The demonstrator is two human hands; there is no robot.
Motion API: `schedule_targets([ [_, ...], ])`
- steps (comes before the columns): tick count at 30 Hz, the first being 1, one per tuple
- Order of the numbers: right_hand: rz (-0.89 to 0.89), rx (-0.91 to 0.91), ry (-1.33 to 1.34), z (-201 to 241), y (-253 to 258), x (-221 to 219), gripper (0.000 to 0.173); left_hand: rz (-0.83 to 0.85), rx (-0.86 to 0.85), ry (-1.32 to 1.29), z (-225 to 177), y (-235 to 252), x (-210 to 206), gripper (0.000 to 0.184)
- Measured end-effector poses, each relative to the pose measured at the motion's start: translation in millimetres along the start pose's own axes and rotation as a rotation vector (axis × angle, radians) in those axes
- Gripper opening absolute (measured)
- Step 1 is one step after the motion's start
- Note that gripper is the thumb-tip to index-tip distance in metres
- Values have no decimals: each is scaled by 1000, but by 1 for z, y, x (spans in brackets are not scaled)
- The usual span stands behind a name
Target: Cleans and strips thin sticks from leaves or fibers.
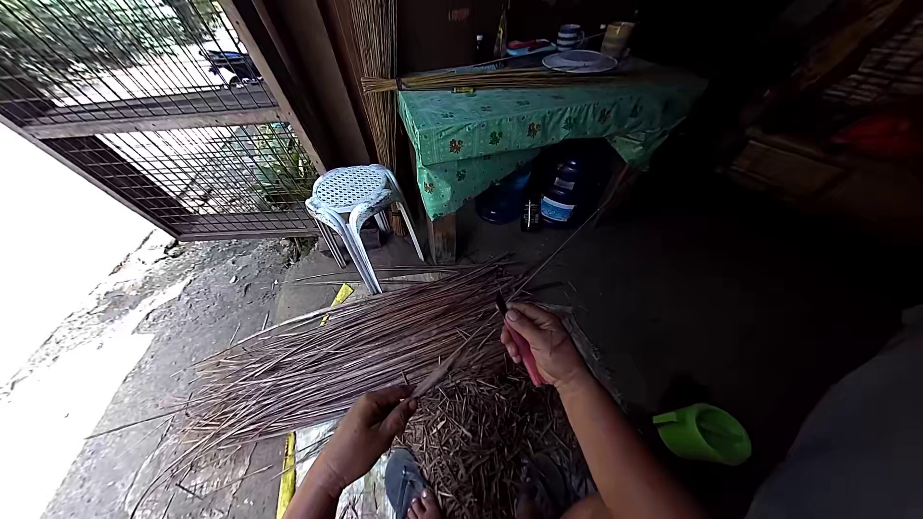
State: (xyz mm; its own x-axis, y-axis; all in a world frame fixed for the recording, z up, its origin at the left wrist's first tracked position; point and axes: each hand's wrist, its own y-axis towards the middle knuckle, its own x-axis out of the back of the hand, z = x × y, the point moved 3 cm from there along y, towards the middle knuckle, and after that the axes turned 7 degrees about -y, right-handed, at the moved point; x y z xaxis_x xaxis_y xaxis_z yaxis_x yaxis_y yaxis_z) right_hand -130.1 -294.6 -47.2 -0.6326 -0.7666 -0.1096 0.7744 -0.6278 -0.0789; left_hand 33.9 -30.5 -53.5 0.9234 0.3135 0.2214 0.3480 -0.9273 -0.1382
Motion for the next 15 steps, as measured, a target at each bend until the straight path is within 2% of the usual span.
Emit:
schedule_targets([
  [2, 184, -54, -24, -6, -6, -17, 27, -16, -4, 2, 0, 0, 0, 28],
  [4, 254, -69, -37, -9, -10, -31, 25, -29, 8, -1, 1, -1, 1, 28],
  [10, -13, -4, 44, -3, -1, -17, 29, 17, 54, 19, -3, -2, 2, 31],
  [12, 13, 2, 43, -6, -4, -21, 30, 30, 68, 67, -7, -2, 0, 32],
  [15, 176, -14, 21, -15, -12, -47, 25, 10, 37, 93, -16, 1, -2, 34],
])
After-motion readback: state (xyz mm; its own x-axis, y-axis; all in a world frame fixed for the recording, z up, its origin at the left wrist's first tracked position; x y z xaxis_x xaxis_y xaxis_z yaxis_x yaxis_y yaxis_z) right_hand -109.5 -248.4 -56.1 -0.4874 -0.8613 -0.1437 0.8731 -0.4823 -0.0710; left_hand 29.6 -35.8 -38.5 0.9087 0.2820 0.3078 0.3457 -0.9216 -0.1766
